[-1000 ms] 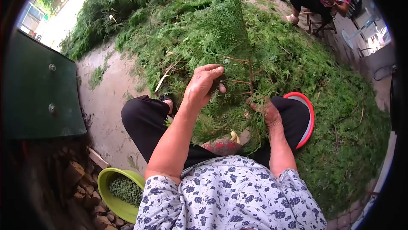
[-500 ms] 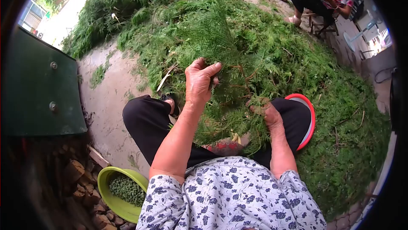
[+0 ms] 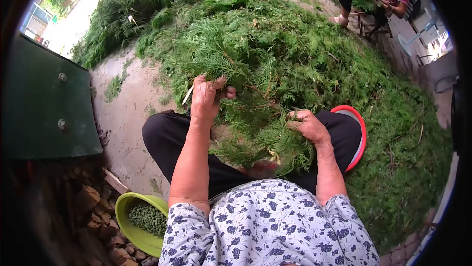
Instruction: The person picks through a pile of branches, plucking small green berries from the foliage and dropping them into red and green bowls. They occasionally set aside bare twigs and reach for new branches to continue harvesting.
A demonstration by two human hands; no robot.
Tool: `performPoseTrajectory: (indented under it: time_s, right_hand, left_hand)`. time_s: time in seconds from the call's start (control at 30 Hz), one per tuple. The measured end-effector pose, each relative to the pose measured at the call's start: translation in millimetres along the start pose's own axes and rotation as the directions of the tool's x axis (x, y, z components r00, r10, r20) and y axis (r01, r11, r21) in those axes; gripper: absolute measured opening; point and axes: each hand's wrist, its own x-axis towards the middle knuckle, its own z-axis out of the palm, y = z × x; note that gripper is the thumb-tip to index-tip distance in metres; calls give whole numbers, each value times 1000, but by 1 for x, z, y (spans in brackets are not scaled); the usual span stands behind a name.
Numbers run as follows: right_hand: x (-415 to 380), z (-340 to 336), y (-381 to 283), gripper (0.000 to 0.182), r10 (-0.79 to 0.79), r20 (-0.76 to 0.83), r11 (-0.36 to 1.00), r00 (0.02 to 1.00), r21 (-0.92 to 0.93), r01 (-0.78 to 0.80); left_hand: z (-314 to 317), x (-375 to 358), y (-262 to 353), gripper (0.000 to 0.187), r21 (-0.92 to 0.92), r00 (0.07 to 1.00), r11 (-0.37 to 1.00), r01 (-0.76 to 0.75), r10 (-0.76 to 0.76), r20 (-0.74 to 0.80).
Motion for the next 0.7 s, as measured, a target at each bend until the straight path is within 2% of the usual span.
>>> performPoseTrajectory:
  time_s: [0.07,0.1,0.13,0.2,0.23,0.27,0.33,0.37,0.43,0.47,0.53,0.57,0.6,0.63,0.67,0.7]
  right_hand:
    - [4,-1,-9,17,56,-4,998,998,6,-56]
    - [4,-2,-13,19,116,-11,993,993,11,-116]
    - [2,-4,-14,19,117,-10,993,993,12,-117]
    - [-4,-9,-14,17,159,-62,969,985,199,-144]
    - [-7,-9,-18,19,208,-120,954,971,246,-174]
    - [-9,-8,-15,19,213,-120,952,970,249,-178]
    - [-8,-8,-5,20,160,-150,980,976,141,-139]
    - [-4,-7,-5,18,138,-135,982,981,147,-118]
    - [-2,-6,-9,18,207,-129,970,970,157,-186]
    - [-1,-4,-10,18,265,-103,955,959,165,-246]
    - [1,-1,-13,14,361,-189,924,913,208,-322]
    - [4,1,-21,14,417,-218,889,883,300,-346]
    - [6,3,-28,14,480,-242,844,843,392,-367]
    - [9,11,-10,15,364,-301,894,881,378,-241]
    - [11,15,-7,15,369,-304,892,878,380,-243]
    - [15,21,-12,13,375,-325,868,868,452,-205]
  left_hand:
    - [-3,0,9,17,-234,944,925,300,-324,-69]
    - [1,-1,14,13,-229,922,912,339,-371,-111]
    - [-7,2,8,13,-229,922,912,340,-372,-112]
    - [-37,10,-6,13,-91,959,990,109,-129,-254]
    - [-42,10,3,16,-118,914,977,176,-206,-348]
    - [-48,5,1,19,-160,936,982,100,-147,-318]
    - [-70,9,-9,17,-376,942,915,143,-242,-231]
    - [-74,11,-16,17,-375,946,915,147,-242,-218]
    - [-71,8,-18,10,-687,833,725,54,-412,-370]
    - [-70,5,-21,10,-685,831,727,52,-411,-374]
    - [-49,-10,-11,12,-690,854,718,85,-409,-321]
    - [-42,-16,-6,19,-662,863,742,104,-399,-311]
    - [-37,-20,-2,16,-664,904,732,154,-376,-205]
    - [-33,-24,-3,14,-640,923,752,158,-343,-174]
    - [-27,-27,-6,13,-618,941,769,164,-310,-137]
    - [-15,-30,-5,14,-607,931,777,166,-327,-164]
